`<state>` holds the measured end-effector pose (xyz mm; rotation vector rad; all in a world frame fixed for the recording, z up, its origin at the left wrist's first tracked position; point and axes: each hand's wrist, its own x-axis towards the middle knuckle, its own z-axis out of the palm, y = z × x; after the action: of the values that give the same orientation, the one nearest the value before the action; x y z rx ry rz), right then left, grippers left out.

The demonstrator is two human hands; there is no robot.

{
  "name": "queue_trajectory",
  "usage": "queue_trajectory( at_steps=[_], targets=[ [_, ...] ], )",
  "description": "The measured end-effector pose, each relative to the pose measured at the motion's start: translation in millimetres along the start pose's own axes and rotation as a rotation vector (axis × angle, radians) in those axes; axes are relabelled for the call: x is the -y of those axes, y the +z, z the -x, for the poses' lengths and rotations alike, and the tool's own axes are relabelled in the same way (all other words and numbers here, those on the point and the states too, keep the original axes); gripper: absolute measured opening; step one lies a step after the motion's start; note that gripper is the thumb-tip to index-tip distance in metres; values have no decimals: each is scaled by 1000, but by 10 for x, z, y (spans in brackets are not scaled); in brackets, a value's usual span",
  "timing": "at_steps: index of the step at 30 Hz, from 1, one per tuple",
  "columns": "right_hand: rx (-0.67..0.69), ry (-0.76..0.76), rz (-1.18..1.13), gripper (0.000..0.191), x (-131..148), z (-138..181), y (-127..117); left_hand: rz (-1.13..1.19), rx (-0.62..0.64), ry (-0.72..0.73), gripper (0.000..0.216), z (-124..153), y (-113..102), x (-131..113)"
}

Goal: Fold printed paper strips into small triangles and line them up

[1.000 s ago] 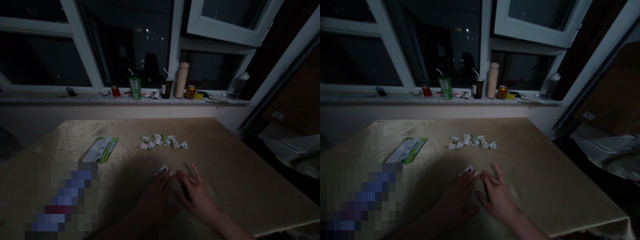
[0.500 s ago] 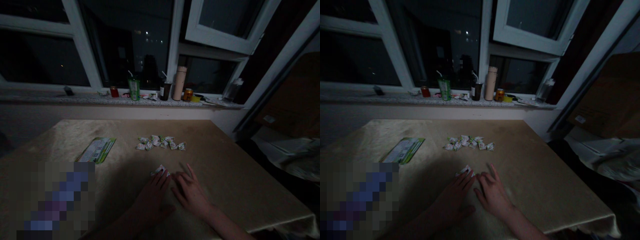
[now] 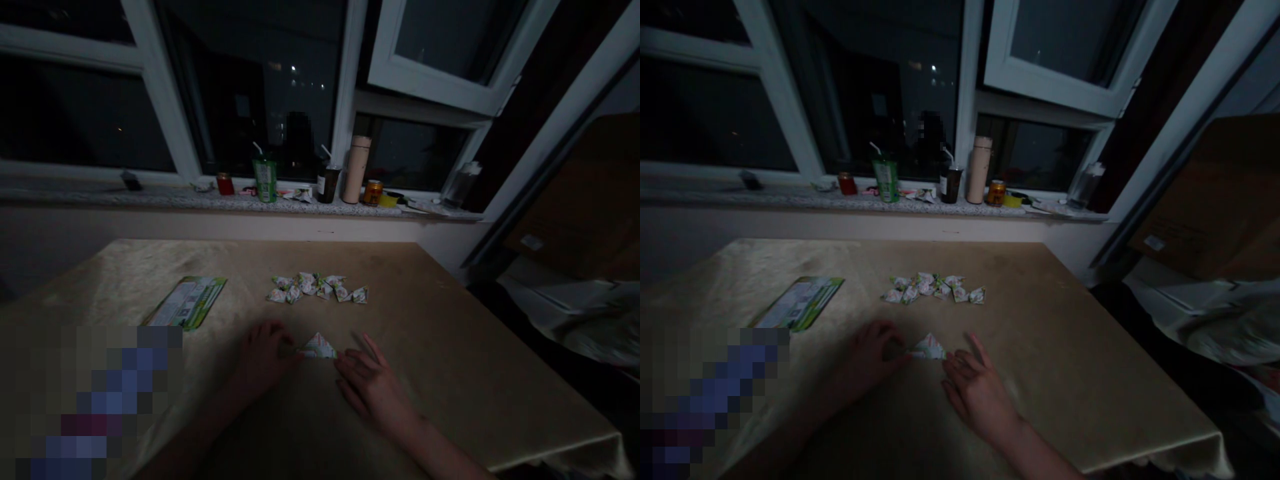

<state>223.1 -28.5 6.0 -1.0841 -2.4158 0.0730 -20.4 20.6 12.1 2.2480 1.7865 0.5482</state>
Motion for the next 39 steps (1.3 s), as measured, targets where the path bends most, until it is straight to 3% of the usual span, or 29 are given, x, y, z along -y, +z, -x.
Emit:
queue_trajectory(
  at_steps=[9, 15, 21, 28, 35, 39],
  targets=[
    [49, -18, -48, 21, -105, -211, -30, 16, 60, -50, 16, -13, 12, -52],
    [199, -144, 8, 34, -116, -408, 200, 1, 69, -60, 14, -9, 26, -63],
    [252, -138, -14, 40, -103, -405, 252, -30, 58, -52, 13, 39, 18, -99],
    [278, -148, 14, 42, -87, -439, 233, -146, 30, 165, 24, 309, -10, -137],
    [281, -143, 10, 41, -90, -434, 239, -242, -14, 383, 40, 533, 120, -33],
    [275, -145, 14, 39, -80, -442, 229, -299, -47, 433, 42, 565, 184, -34]
  ],
)
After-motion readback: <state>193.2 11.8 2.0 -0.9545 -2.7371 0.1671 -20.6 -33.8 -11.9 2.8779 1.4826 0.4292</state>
